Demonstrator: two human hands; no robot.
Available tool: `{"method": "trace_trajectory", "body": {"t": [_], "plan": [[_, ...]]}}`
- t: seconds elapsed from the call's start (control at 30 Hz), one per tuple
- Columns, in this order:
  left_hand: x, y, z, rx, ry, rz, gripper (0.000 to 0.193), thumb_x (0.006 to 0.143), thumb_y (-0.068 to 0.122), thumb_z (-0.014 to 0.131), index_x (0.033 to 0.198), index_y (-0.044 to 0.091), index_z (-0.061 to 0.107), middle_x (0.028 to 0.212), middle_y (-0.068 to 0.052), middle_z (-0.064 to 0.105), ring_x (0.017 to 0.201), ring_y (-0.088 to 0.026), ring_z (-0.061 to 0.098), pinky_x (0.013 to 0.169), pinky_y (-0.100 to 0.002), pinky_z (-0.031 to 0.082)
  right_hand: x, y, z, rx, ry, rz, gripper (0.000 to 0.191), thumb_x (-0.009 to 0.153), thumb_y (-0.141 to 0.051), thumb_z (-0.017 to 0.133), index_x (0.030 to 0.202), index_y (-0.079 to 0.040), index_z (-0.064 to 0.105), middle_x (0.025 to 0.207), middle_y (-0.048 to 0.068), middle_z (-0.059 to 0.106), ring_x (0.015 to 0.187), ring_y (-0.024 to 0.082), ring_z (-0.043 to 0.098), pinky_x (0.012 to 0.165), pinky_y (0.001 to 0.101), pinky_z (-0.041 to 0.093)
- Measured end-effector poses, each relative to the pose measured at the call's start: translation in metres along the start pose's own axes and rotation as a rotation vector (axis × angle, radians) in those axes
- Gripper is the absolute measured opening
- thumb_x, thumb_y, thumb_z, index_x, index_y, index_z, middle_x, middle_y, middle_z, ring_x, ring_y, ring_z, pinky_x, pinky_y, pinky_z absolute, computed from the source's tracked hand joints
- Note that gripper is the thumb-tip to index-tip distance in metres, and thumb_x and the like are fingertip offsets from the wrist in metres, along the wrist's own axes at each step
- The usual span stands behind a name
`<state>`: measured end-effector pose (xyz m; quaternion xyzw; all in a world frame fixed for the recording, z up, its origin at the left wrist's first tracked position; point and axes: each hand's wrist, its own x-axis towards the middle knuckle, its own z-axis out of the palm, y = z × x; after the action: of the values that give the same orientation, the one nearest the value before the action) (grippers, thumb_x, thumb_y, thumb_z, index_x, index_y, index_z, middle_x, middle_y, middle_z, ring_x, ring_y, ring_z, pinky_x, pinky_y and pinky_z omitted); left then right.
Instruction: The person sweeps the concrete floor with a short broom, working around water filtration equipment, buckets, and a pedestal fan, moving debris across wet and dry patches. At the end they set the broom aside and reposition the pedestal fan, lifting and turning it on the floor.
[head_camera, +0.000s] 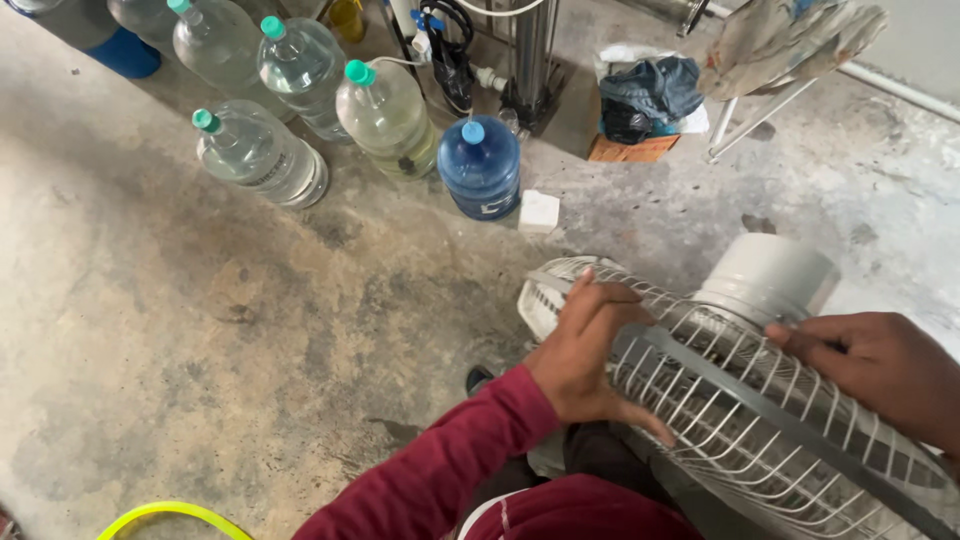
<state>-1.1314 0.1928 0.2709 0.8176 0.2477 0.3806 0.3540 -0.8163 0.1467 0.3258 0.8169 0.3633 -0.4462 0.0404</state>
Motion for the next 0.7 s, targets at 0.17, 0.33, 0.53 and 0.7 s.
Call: {"method": "trace_trajectory", "body": {"t": [0.17, 0.33, 0.53, 0.7], "plan": [[0.052, -0.022, 0.049, -0.012, 0.045, 0.072, 0.109, 0.046, 0.062, 0.093, 0.130, 0.001, 0.058, 0.131, -0.017, 0.056, 0.128, -0.036, 0.057, 0.133, -0.056, 0.030, 0.033, 0.028, -0.049, -0.165, 0.081, 0.047, 0.053, 0.101, -0.050, 0.061, 0.098, -0.003, 0.086, 0.057, 0.015, 0.061, 0.052, 0.020, 0.059, 0.059, 0.0384, 0.055], [0.006, -0.011, 0.162, -0.010, -0.039, 0.149, 0.108, 0.046, 0.060, 0.093, 0.125, -0.003, 0.056, 0.126, -0.020, 0.056, 0.129, -0.042, 0.056, 0.132, -0.058, 0.032, 0.040, 0.156, 0.004, -0.304, 0.141, -0.024, 0.052, 0.101, -0.051, 0.054, 0.096, -0.007, 0.082, 0.052, 0.014, 0.056, 0.048, 0.023, 0.059, 0.054, 0.0404, 0.055], [0.031, -0.038, 0.239, 0.101, -0.180, 0.139, 0.096, 0.053, 0.052, 0.096, 0.126, 0.002, 0.059, 0.121, -0.017, 0.056, 0.122, -0.040, 0.056, 0.128, -0.057, 0.032, 0.103, 0.228, -0.009, -0.316, 0.191, -0.133, 0.047, 0.097, -0.053, 0.060, 0.097, -0.013, 0.086, 0.052, 0.014, 0.061, 0.048, 0.028, 0.061, 0.060, 0.0420, 0.054], [0.061, -0.035, 0.284, 0.062, -0.264, 0.029, 0.092, 0.059, 0.050, 0.099, 0.128, 0.004, 0.059, 0.122, -0.017, 0.053, 0.122, -0.040, 0.054, 0.110, -0.047, 0.048, 0.133, 0.259, -0.053, -0.390, 0.293, -0.499, 0.054, 0.095, -0.057, 0.058, 0.079, -0.010, 0.080, 0.050, 0.010, 0.060, 0.042, 0.026, 0.058, 0.057, 0.0392, 0.053]]}}
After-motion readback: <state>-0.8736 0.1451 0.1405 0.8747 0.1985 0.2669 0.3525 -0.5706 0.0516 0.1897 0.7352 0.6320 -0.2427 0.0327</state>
